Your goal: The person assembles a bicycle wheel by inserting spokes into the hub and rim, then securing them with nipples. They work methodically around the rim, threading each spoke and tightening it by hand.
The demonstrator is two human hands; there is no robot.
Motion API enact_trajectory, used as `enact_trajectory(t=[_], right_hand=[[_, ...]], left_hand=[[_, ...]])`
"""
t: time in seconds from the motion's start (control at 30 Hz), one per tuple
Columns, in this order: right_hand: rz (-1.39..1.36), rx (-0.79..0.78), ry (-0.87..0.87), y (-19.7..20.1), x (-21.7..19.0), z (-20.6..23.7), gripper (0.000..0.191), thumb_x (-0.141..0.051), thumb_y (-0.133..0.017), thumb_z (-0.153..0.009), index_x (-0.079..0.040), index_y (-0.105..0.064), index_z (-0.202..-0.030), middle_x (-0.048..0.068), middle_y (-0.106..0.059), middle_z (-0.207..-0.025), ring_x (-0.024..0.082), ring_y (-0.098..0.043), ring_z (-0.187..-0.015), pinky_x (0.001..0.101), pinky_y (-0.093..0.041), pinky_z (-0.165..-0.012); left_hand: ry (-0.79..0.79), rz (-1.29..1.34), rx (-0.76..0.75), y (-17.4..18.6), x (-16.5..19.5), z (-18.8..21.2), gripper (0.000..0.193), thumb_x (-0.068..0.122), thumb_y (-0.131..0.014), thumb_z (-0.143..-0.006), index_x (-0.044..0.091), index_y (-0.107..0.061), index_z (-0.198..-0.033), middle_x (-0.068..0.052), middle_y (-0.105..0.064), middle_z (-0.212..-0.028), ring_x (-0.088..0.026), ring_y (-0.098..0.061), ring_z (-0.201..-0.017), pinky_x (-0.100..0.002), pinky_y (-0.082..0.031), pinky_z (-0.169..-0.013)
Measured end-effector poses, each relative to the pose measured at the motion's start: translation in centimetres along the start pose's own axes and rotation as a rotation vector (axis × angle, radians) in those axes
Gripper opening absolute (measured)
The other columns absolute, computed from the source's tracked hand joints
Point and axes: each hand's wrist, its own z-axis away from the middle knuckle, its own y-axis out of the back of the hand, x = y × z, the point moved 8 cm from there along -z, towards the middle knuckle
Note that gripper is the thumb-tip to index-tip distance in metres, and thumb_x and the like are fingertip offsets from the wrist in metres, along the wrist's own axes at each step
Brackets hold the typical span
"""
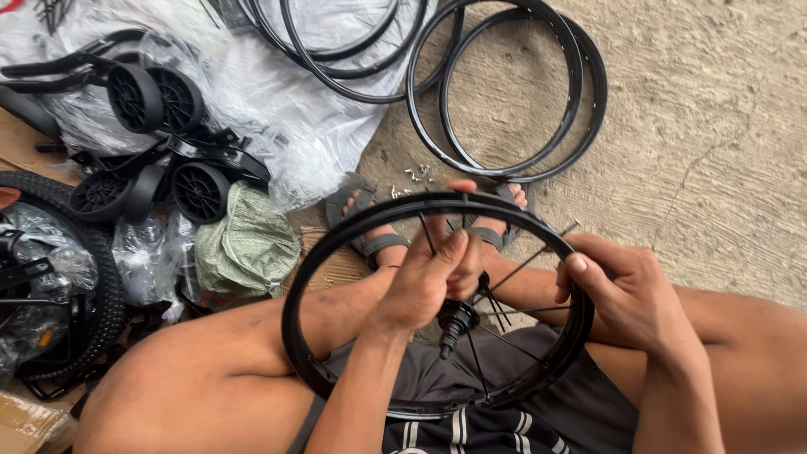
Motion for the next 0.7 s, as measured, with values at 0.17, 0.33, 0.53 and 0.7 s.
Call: enact_trajectory(t=[0.17, 0.33, 0.53, 0.7], right_hand=[[0.001, -0.147, -0.073, 0.8, 2.0, -1.5, 0.042, -0.032, -0.047, -0.100, -0.002, -0.077, -0.099, 0.009, -0.080, -0.083, 0.019, -0.077, -0.076, 0.0352, -0.058, -0.077], [-0.322, 0.067, -0.071, 4.4, 0.2, -7.6, 0.047, -0.033, -0.041, -0.110, 0.003, -0.071, -0.110, 0.014, -0.074, -0.089, 0.025, -0.076, -0.082, 0.0403, -0.061, -0.085], [0.291, -0.058, 0.011, -4.6, -3.1, -17.4, 0.017, -0.020, -0.066, -0.097, -0.007, -0.070, -0.108, 0.010, -0.076, -0.093, 0.021, -0.078, -0.078, 0.0358, -0.059, -0.076], [0.621, -0.130, 0.645, -15.8, -7.8, -17.7, 0.016, -0.013, -0.067, -0.090, -0.005, -0.061, -0.103, 0.015, -0.068, -0.091, 0.035, -0.070, -0.076, 0.0440, -0.056, -0.066]], left_hand=[[0.043, 0.021, 0.008, -0.7, -2.3, 0.7, 0.043, 0.023, -0.044, -0.116, 0.018, -0.030, -0.156, 0.003, -0.032, -0.074, -0.005, -0.026, -0.058, -0.022, -0.026, -0.052], [0.011, 0.017, 0.049, -0.2, -2.6, 1.4, 0.044, 0.021, -0.045, -0.115, 0.012, -0.029, -0.155, 0.004, -0.032, -0.074, -0.005, -0.026, -0.057, -0.022, -0.026, -0.052], [-0.076, 0.006, 0.092, 0.7, -0.8, 3.6, 0.044, 0.019, -0.044, -0.116, 0.013, -0.029, -0.156, 0.002, -0.034, -0.073, -0.006, -0.027, -0.057, -0.023, -0.026, -0.052], [-0.119, 0.097, 0.190, 2.8, 0.1, 5.0, 0.041, 0.019, -0.044, -0.116, 0.016, -0.030, -0.155, 0.003, -0.034, -0.072, -0.006, -0.027, -0.056, -0.023, -0.025, -0.051]])
